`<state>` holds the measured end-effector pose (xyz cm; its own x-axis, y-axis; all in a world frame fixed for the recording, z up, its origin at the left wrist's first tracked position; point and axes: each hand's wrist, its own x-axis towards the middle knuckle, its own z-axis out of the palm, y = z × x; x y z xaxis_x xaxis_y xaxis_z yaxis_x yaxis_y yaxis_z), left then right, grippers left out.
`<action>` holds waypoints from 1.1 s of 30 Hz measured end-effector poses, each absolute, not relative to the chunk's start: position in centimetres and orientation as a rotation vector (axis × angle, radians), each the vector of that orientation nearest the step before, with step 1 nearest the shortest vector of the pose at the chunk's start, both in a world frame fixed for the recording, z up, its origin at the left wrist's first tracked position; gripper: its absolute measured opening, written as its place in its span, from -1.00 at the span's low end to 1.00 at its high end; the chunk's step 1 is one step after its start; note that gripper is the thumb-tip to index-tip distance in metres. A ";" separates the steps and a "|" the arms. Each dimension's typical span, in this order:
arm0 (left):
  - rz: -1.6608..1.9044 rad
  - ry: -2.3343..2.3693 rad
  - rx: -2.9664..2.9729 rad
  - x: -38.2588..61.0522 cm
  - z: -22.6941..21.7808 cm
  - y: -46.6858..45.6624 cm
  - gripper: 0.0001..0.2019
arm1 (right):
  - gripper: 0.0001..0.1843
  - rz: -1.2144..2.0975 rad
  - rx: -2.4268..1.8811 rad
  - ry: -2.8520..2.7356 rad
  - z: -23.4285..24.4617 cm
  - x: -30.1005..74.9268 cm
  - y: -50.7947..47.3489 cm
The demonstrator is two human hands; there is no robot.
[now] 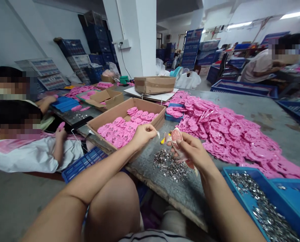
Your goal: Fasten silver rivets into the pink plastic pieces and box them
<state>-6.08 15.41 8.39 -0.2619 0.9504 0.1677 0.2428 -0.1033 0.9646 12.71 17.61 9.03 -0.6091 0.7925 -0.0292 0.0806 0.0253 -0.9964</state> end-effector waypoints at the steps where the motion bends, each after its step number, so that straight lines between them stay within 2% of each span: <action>1: 1.380 1.494 1.321 -6.0 8.4 15.4 -0.95 | -0.60 1.638 -0.890 -1.726 9.1 12.9 17.7; 7: 1.246 1.103 1.061 -5.6 8.3 15.2 -0.90 | -0.57 1.758 -0.852 -1.591 8.9 12.7 18.1; 10: 1.245 0.958 0.922 -5.6 8.4 15.3 -0.81 | -0.55 1.783 -0.860 -1.539 8.6 12.5 18.2; 17: 1.298 0.924 0.844 -5.0 8.1 15.6 -0.73 | -0.22 1.898 -0.831 -1.407 7.6 12.2 18.7; 21: 1.298 0.914 0.829 -4.9 7.8 15.6 -0.72 | -0.31 1.907 -0.857 -1.355 7.4 11.9 18.8; 25: 1.246 0.990 0.779 -5.0 7.8 15.7 -0.82 | -0.36 1.885 -0.883 -1.359 7.3 11.8 19.0; 26: 1.234 1.010 0.749 -5.0 7.8 15.8 -0.81 | -0.36 1.869 -0.892 -1.362 7.2 11.8 19.1; 30: 1.233 1.037 0.657 -4.8 7.8 16.0 -0.53 | -0.36 1.811 -0.907 -1.380 6.8 11.6 19.3; 33: 1.243 1.038 0.846 -4.4 7.5 15.8 -0.59 | -0.33 1.790 -0.899 -1.417 6.7 11.5 19.3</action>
<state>-4.44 15.84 7.51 0.0153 0.9879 -0.1546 -0.3287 0.1509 0.9323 11.52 19.30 6.65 -0.5347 0.8382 -0.1074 -0.0878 -0.1815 -0.9795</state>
